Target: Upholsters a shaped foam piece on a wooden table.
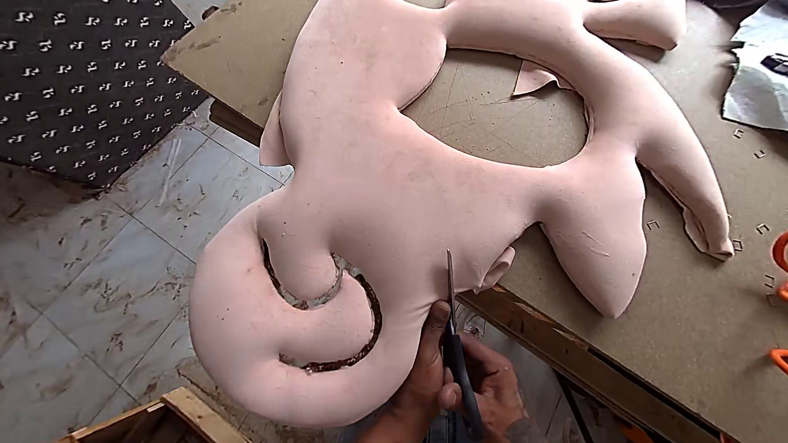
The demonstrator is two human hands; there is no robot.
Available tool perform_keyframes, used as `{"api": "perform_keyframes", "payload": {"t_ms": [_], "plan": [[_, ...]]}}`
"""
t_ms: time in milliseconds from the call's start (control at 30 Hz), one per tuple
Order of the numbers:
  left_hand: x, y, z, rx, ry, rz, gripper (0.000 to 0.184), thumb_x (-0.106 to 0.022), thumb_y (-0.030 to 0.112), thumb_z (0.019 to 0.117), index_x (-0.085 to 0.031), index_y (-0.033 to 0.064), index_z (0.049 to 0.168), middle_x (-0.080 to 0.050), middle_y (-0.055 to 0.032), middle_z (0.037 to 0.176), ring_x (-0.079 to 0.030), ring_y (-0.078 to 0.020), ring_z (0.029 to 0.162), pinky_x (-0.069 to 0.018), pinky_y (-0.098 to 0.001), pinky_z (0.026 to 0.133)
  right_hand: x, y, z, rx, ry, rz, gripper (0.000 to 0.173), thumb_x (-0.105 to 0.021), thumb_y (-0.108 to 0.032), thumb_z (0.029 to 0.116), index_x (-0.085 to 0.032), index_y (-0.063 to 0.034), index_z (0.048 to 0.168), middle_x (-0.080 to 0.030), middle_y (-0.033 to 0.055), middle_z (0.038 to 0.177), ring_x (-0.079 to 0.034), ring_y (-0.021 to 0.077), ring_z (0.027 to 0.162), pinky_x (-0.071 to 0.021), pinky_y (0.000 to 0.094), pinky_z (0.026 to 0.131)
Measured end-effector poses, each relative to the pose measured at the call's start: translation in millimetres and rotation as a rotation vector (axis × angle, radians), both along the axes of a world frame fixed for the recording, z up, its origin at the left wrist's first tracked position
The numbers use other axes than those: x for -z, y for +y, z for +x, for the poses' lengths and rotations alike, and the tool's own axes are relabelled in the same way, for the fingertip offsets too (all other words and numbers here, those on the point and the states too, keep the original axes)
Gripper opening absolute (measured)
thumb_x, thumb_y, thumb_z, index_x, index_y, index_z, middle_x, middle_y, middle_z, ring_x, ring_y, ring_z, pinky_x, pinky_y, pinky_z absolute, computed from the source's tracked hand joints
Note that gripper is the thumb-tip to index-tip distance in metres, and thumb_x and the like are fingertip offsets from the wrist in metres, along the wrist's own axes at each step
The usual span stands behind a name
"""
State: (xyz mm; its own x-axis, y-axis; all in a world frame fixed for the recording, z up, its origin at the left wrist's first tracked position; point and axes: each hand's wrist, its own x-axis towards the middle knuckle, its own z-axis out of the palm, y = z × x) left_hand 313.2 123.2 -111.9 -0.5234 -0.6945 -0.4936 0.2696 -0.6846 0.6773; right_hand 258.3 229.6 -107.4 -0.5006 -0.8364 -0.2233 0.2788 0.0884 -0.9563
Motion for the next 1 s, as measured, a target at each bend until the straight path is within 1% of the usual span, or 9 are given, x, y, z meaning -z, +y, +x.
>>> {"api": "perform_keyframes", "payload": {"t_ms": [67,133,300,433,533,667,767,833,1000], "plan": [[-3.0,-0.5,-0.8,-0.012,-0.011,-0.004,0.041,-0.078,0.039,0.0905,-0.065,0.0049,0.109,-0.069,-0.0051,0.091,-0.069,-0.0084,0.083,-0.0593,-0.0235,0.08,0.6,-0.4,2.2,0.015,-0.011,-0.005,0.063,-0.082,-0.045,0.0868,-0.066,-0.0042,0.132,-0.072,0.0082,0.091,-0.067,0.0157,0.07,-0.0596,0.0327,0.062],[-4.3,-0.5,-1.3,-0.026,-0.019,-0.005,0.039,-0.077,0.036,0.0913,-0.065,0.004,0.11,-0.069,-0.0066,0.093,-0.069,-0.01,0.084,-0.0594,-0.0247,0.081,2.3,0.4,3.6,0.031,-0.015,-0.009,0.061,-0.084,-0.043,0.0856,-0.067,-0.0048,0.13,-0.071,0.0082,0.086,-0.066,0.0169,0.065,-0.0592,0.0334,0.057],[-1.6,-0.1,1.5,0.0,-0.056,0.024,0.043,-0.076,0.041,0.0919,-0.065,0.0049,0.112,-0.069,-0.0072,0.094,-0.069,-0.0112,0.084,-0.06,-0.0261,0.079,0.8,4.0,2.7,0.013,-0.017,0.005,0.055,-0.085,-0.038,0.0854,-0.068,-0.007,0.128,-0.07,0.0077,0.08,-0.065,0.0182,0.059,-0.0583,0.035,0.051],[3.8,-0.5,1.4,-0.018,-0.067,-0.064,0.044,-0.076,0.04,0.0922,-0.066,0.0036,0.114,-0.071,-0.0077,0.097,-0.07,-0.0115,0.089,-0.0586,-0.0259,0.085,1.2,4.5,5.8,0.036,0.004,0.011,0.054,-0.084,-0.038,0.0861,-0.069,-0.009,0.129,-0.07,0.0072,0.079,-0.064,0.018,0.055,-0.0581,0.0354,0.048],[7.1,-0.6,3.3,-0.011,-0.083,-0.123,0.043,-0.075,0.041,0.0927,-0.066,0.0041,0.114,-0.071,-0.0072,0.099,-0.069,-0.0114,0.093,-0.0567,-0.0263,0.09,0.7,5.1,6.7,0.038,0.006,-0.01,0.053,-0.084,-0.038,0.0866,-0.069,-0.0073,0.128,-0.07,0.0078,0.077,-0.064,0.0192,0.053,-0.0585,0.0363,0.046],[14.6,-0.9,6.5,0.032,-0.064,-0.138,0.044,-0.073,0.044,0.0943,-0.066,0.006,0.115,-0.071,-0.0072,0.104,-0.068,-0.0128,0.1,-0.0558,-0.0298,0.096,-6.6,0.4,-7.9,-0.004,0.017,-0.012,0.061,-0.083,-0.05,0.0844,-0.067,-0.0042,0.122,-0.068,0.0077,0.076,-0.064,0.0199,0.056,-0.0573,0.0366,0.048],[16.1,-1.8,7.0,0.023,-0.026,-0.183,0.04,-0.071,0.038,0.0967,-0.065,0.0039,0.117,-0.071,-0.0097,0.107,-0.069,-0.0153,0.103,-0.0554,-0.0322,0.099,-8.5,-6.9,-19.1,-0.023,0.058,0.015,0.066,-0.083,-0.057,0.0807,-0.068,-0.0055,0.119,-0.067,0.0059,0.074,-0.063,0.0188,0.056,-0.057,0.0357,0.048],[20.1,-3.1,7.3,0.013,-0.021,-0.252,0.041,-0.072,0.036,0.0969,-0.064,0.0031,0.121,-0.071,-0.0102,0.111,-0.069,-0.0164,0.107,-0.0553,-0.0335,0.101,-8.4,-6.7,-22.6,-0.038,0.073,0.027,0.067,-0.083,-0.059,0.0793,-0.069,-0.0064,0.119,-0.067,0.0053,0.074,-0.062,0.0183,0.055,-0.0562,0.0352,0.048],[27.1,-6.6,10.5,-0.003,-0.071,-0.396,0.042,-0.074,0.034,0.0955,-0.064,0.0044,0.124,-0.071,-0.0083,0.114,-0.068,-0.0164,0.11,-0.0563,-0.035,0.101,-11.6,-6.3,-28.2,-0.111,0.039,0.024,0.069,-0.082,-0.06,0.0798,-0.067,-0.0065,0.12,-0.066,0.0059,0.075,-0.061,0.0181,0.056,-0.0546,0.0342,0.049]]}}
